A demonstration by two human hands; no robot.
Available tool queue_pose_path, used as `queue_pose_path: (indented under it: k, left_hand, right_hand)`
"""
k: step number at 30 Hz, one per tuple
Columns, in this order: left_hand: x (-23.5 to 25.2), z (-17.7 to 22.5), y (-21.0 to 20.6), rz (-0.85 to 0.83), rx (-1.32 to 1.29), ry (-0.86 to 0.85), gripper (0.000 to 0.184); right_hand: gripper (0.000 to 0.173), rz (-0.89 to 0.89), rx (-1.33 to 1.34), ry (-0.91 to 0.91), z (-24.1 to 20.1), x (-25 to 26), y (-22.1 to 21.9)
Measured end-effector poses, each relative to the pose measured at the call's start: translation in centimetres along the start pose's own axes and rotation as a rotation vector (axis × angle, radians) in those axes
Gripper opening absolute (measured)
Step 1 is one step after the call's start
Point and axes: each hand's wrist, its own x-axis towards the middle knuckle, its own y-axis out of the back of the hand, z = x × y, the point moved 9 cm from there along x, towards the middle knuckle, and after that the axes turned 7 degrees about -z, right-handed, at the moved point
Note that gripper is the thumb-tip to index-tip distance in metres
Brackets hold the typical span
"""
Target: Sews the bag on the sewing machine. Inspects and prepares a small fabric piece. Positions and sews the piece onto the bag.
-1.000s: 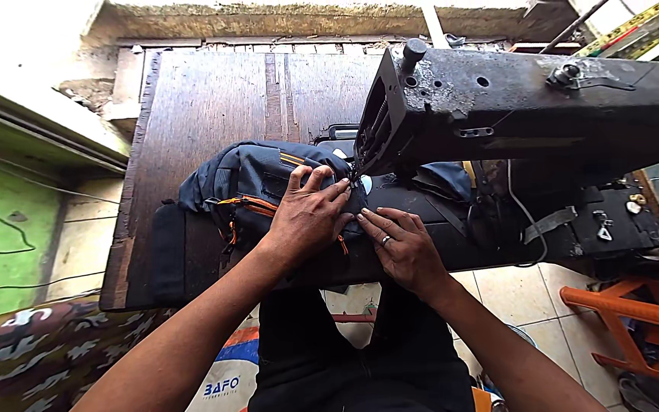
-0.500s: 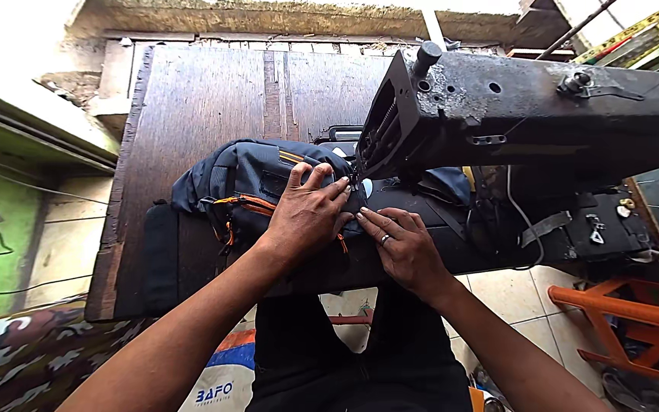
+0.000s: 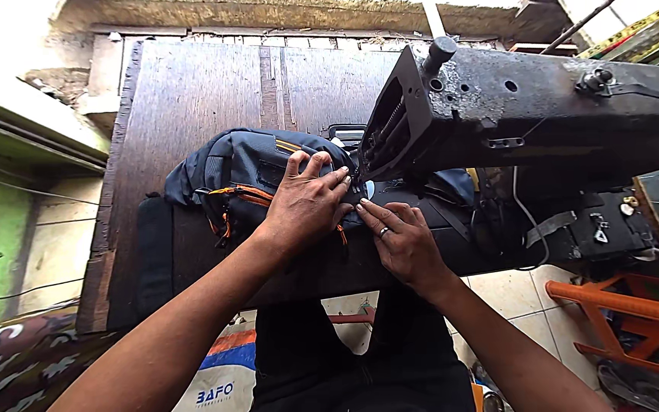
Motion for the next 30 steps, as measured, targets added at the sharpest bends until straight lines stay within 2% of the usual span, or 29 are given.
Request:
queue_pose_path:
  k: [18, 30]
  left_hand:
    - [2.1, -2.0, 0.0, -0.024, 0.026, 0.0, 0.046]
    - [2.5, -2.5, -0.1, -0.038, 0.017, 0.022, 0.047]
  right_hand:
    - [0.042, 0.002, -0.037, -0.149, 0.3, 1.2, -0.6]
    - [0.039, -0.011, 0.067, -0.127, 0.4, 0.4, -0.4]
